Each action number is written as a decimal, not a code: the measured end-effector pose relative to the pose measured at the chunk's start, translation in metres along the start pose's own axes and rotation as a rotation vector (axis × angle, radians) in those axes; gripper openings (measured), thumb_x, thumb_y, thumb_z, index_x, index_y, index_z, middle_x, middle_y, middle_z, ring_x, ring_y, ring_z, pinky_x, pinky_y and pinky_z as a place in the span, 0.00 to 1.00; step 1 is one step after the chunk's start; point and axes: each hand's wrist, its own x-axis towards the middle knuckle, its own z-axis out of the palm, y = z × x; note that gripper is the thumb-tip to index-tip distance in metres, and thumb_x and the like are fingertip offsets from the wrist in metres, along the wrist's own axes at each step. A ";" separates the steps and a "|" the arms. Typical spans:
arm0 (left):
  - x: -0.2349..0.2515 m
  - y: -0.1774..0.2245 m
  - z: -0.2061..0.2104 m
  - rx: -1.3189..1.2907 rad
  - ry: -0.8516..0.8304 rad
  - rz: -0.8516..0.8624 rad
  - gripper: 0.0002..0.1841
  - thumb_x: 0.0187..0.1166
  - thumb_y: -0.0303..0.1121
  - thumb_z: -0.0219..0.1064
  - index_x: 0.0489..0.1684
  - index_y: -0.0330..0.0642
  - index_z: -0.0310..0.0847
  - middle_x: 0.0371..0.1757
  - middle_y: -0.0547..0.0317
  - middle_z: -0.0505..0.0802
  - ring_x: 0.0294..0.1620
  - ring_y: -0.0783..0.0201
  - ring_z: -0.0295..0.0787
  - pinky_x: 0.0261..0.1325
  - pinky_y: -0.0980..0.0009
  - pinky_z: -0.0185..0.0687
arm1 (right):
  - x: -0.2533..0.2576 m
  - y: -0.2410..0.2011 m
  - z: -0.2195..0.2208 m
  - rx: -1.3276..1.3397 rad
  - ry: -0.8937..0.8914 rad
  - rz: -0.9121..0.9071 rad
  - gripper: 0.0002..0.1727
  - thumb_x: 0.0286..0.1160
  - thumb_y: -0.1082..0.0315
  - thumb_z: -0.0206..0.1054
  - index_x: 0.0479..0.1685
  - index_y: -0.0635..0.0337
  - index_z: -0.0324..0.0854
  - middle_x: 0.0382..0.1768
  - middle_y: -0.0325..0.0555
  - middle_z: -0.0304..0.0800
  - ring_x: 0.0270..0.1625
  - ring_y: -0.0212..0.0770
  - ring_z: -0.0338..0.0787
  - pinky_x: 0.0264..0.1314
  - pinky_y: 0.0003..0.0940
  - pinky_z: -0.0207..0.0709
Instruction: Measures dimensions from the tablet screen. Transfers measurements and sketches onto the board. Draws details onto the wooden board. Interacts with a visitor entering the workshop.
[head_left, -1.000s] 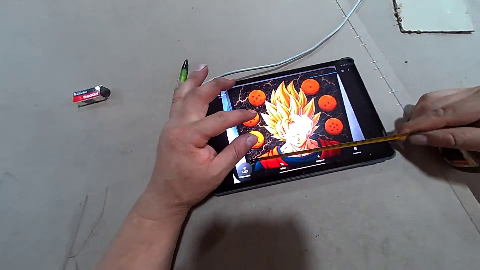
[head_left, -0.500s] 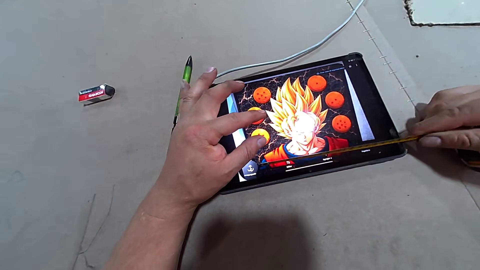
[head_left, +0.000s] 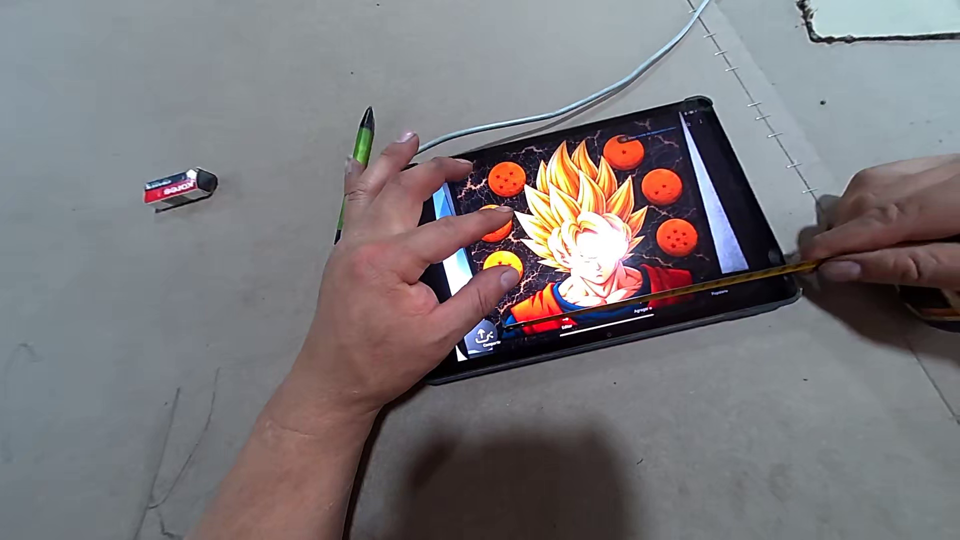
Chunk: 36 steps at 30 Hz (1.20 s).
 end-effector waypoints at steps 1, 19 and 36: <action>0.000 0.000 0.000 -0.001 0.000 0.001 0.22 0.76 0.59 0.69 0.60 0.60 0.94 0.82 0.62 0.80 0.95 0.47 0.50 0.96 0.38 0.33 | 0.000 0.000 0.000 -0.007 -0.001 0.002 0.11 0.74 0.50 0.69 0.39 0.39 0.96 0.30 0.21 0.86 0.34 0.23 0.85 0.31 0.25 0.78; -0.001 -0.010 0.003 -0.008 -0.028 0.014 0.24 0.73 0.60 0.69 0.62 0.62 0.93 0.85 0.61 0.77 0.94 0.43 0.51 0.94 0.37 0.41 | -0.001 0.006 0.003 0.018 0.055 -0.085 0.10 0.77 0.48 0.70 0.42 0.34 0.97 0.31 0.19 0.89 0.34 0.18 0.86 0.32 0.20 0.81; 0.001 0.029 0.005 -0.070 -0.025 -0.096 0.20 0.73 0.39 0.71 0.51 0.29 0.92 0.82 0.31 0.75 0.93 0.34 0.48 0.94 0.47 0.42 | 0.001 -0.001 -0.002 0.021 -0.028 -0.073 0.12 0.82 0.54 0.68 0.44 0.44 0.98 0.30 0.25 0.88 0.36 0.19 0.84 0.35 0.18 0.75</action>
